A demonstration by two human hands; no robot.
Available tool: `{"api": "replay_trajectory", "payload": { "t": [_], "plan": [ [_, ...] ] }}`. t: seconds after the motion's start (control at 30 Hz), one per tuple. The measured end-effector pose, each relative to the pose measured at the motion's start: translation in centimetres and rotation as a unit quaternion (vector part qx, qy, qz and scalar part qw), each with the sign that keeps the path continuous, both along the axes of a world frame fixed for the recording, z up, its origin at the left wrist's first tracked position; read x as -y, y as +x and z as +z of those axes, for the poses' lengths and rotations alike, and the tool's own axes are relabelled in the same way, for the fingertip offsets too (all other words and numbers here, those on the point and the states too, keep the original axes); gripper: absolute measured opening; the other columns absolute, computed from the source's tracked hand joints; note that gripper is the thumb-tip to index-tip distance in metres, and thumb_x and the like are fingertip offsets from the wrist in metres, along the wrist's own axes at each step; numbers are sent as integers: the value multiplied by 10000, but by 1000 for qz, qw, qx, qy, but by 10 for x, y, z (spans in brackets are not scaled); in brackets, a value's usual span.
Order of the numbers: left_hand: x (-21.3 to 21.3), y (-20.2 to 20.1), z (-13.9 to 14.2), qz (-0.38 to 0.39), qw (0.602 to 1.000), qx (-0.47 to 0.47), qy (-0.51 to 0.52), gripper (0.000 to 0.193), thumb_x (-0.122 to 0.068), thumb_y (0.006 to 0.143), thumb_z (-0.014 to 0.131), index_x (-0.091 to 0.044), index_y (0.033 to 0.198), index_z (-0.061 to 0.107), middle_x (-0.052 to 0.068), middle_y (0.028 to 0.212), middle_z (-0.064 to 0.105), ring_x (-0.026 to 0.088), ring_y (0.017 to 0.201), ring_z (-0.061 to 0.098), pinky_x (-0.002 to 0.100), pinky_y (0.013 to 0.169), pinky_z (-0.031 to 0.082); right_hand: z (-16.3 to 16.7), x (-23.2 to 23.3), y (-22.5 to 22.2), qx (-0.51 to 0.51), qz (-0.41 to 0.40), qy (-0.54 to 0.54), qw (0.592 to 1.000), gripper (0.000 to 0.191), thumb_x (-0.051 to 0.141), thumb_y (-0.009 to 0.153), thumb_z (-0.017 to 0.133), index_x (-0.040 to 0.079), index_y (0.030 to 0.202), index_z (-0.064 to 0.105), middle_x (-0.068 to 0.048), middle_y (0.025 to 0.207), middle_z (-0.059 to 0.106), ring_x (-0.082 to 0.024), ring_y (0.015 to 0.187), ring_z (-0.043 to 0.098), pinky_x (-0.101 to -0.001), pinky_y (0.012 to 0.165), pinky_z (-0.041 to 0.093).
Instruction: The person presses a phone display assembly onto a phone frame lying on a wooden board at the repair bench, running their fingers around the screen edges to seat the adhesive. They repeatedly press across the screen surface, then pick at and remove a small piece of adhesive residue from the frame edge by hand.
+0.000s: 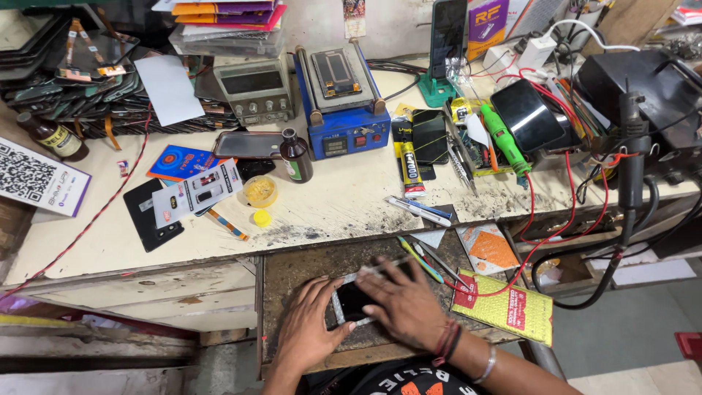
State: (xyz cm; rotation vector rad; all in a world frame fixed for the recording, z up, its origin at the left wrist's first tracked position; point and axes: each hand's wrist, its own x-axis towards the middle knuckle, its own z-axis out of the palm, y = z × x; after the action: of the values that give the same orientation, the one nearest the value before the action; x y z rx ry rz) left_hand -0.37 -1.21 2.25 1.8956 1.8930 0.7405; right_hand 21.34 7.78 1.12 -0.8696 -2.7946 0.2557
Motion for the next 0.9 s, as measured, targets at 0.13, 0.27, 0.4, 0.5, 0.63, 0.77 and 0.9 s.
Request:
{"api": "replay_trajectory", "payload": {
  "t": [0.13, 0.27, 0.4, 0.5, 0.63, 0.77, 0.9],
  "plan": [
    [-1, -1, -4, 2, 1000, 0, -4, 844, -372, 676, 892, -155, 1414, 544, 114, 1437, 555, 315, 1359, 460, 449, 1114, 376, -3, -8, 27, -11, -62, 80, 995, 559, 471, 989, 489, 195, 1475, 507, 4, 1523, 515, -320, 1479, 298, -669, 1157, 82],
    [0, -2, -10, 7, 1000, -6, -22, 852, -382, 683, 888, -174, 1436, 548, 102, 1458, 549, 308, 1354, 459, 455, 1119, 372, -7, 2, 14, -2, -39, 50, 998, 627, 506, 980, 492, 144, 1492, 483, -38, 1532, 502, -335, 1485, 286, -687, 1158, 71],
    [-2, -3, -20, -5, 1000, -10, 2, 820, -372, 692, 861, -137, 1405, 530, 116, 1435, 545, 316, 1364, 461, 443, 1113, 404, -10, 21, -4, -28, 55, -19, 998, 645, 533, 1019, 494, 114, 1509, 471, -79, 1567, 504, -348, 1530, 282, -697, 1178, 48],
    [-9, -4, -31, -20, 999, -22, -13, 861, -413, 701, 868, -145, 1442, 519, 132, 1478, 530, 322, 1377, 441, 455, 1101, 393, -10, 17, 14, -59, 53, -18, 997, 700, 522, 1037, 502, 64, 1560, 417, -114, 1558, 505, -387, 1521, 274, -701, 1166, 36],
    [-19, -9, -48, -49, 998, -43, 9, 910, -456, 664, 881, -152, 1443, 522, 144, 1431, 561, 316, 1372, 453, 468, 1119, 379, -13, 9, 46, -43, -33, 24, 998, 708, 518, 1052, 483, 51, 1578, 403, -112, 1546, 516, -401, 1543, 272, -698, 1202, 46],
    [-22, -14, -59, -54, 996, -71, 14, 945, -485, 641, 876, -131, 1441, 518, 159, 1415, 565, 326, 1350, 464, 488, 1120, 367, -20, 17, 38, -53, -32, 29, 998, 745, 550, 1026, 498, 38, 1561, 413, -130, 1573, 507, -376, 1537, 305, -697, 1204, 61],
    [-27, -16, -62, -97, 987, -55, 118, 915, -522, 644, 847, -84, 1380, 524, 177, 1316, 591, 347, 1299, 514, 504, 1097, 392, -23, 27, 5, -77, 50, 26, 995, 741, 550, 1047, 506, 37, 1577, 430, -141, 1586, 516, -338, 1565, 342, -705, 1240, 78]
  ]
}}
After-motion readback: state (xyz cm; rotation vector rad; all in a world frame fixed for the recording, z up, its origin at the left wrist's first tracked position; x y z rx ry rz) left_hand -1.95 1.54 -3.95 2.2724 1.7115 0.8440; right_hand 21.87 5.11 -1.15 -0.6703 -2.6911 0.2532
